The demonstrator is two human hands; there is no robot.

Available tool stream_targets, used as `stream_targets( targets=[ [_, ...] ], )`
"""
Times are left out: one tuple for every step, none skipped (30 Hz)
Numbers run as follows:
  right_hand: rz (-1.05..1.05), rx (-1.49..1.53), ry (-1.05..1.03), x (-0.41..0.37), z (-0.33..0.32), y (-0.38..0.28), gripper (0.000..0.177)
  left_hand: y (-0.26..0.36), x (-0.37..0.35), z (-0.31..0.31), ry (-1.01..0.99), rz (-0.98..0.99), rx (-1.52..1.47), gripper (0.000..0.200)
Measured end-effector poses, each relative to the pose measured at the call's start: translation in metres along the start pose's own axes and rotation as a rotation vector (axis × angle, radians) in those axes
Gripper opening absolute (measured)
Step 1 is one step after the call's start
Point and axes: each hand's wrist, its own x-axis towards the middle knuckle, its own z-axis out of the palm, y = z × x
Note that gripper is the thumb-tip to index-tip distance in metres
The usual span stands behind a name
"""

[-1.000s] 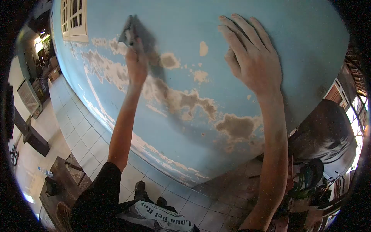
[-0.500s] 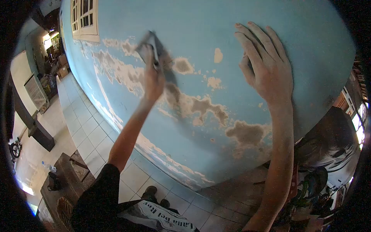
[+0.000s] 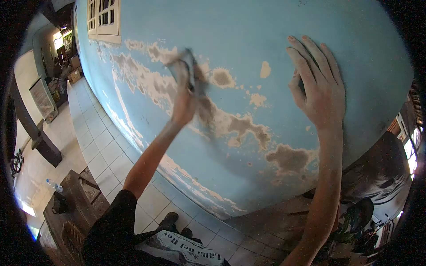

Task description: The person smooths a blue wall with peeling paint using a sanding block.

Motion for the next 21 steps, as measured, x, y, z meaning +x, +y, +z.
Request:
stream_targets(
  targets=[
    [-0.004,-0.002,0.0,0.0,0.0,0.001,0.041,-0.019,0.015,-0.008,0.034,0.06,0.033,0.062],
    [-0.004,-0.002,-0.004,-0.001,0.0,0.0,0.041,-0.023,0.029,-0.018,0.067,-0.179,-0.099,0.062],
    [0.0,0.001,-0.011,-0.003,-0.001,-0.001,0.041,-0.021,0.028,-0.015,0.118,-0.116,-0.003,0.062],
    [0.01,-0.005,-0.024,-0.002,-0.003,-0.002,0.041,-0.017,0.027,-0.01,0.175,-0.05,0.092,0.063],
    [0.017,-0.013,-0.029,0.001,-0.003,-0.002,0.041,-0.015,0.013,-0.003,0.096,0.003,-0.004,0.064],
    [0.016,-0.009,-0.021,0.002,-0.002,-0.002,0.041,-0.009,-0.014,0.005,0.014,0.054,-0.097,0.066],
    [0.009,-0.009,-0.01,0.0,0.0,0.0,0.04,0.012,-0.036,0.008,-0.042,0.092,-0.118,0.069],
    [0.001,-0.01,-0.003,-0.002,0.0,0.001,0.04,0.009,-0.048,0.005,-0.152,0.172,0.038,0.071],
    [-0.003,-0.01,0.001,-0.002,0.001,0.001,0.04,0.006,-0.042,0.001,-0.116,0.144,-0.011,0.068],
    [-0.011,-0.015,0.0,-0.001,0.001,0.003,0.04,0.007,-0.027,-0.005,-0.08,0.118,-0.064,0.066],
    [-0.02,-0.016,-0.008,-0.002,0.001,0.003,0.04,0.005,-0.01,-0.011,-0.03,-0.003,-0.215,0.064],
    [-0.023,-0.014,-0.017,-0.003,0.002,0.002,0.04,0.003,0.013,-0.018,0.017,-0.127,-0.365,0.061],
    [-0.015,-0.012,-0.013,-0.003,0.002,0.002,0.04,-0.016,0.035,-0.021,0.07,-0.127,-0.18,0.057],
    [-0.007,-0.01,-0.008,-0.004,0.002,0.002,0.04,-0.015,0.032,-0.017,0.065,-0.129,-0.184,0.057],
    [-0.008,-0.013,-0.009,-0.004,0.001,0.002,0.04,-0.009,0.026,-0.011,0.108,-0.03,-0.074,0.058],
    [-0.006,-0.005,-0.01,-0.003,0.001,0.002,0.04,-0.003,0.017,-0.006,0.153,0.068,0.039,0.059],
    [-0.003,0.005,-0.009,-0.002,0.001,0.001,0.04,0.009,-0.012,-0.004,-0.004,0.007,-0.196,0.061],
    [0.001,0.004,-0.002,-0.002,0.002,0.001,0.04,0.013,-0.037,0.008,-0.01,0.107,-0.092,0.063],
    [0.01,0.006,-0.001,-0.002,0.001,0.0,0.04,0.012,-0.042,0.006,-0.034,0.155,-0.004,0.06],
    [0.01,0.01,-0.003,-0.001,0.001,0.0,0.04,0.01,-0.046,0.005,-0.053,0.195,0.08,0.058],
    [0.002,0.007,-0.001,-0.001,0.001,0.002,0.04,0.008,-0.034,0.001,-0.045,0.194,0.077,0.058]
  ],
)
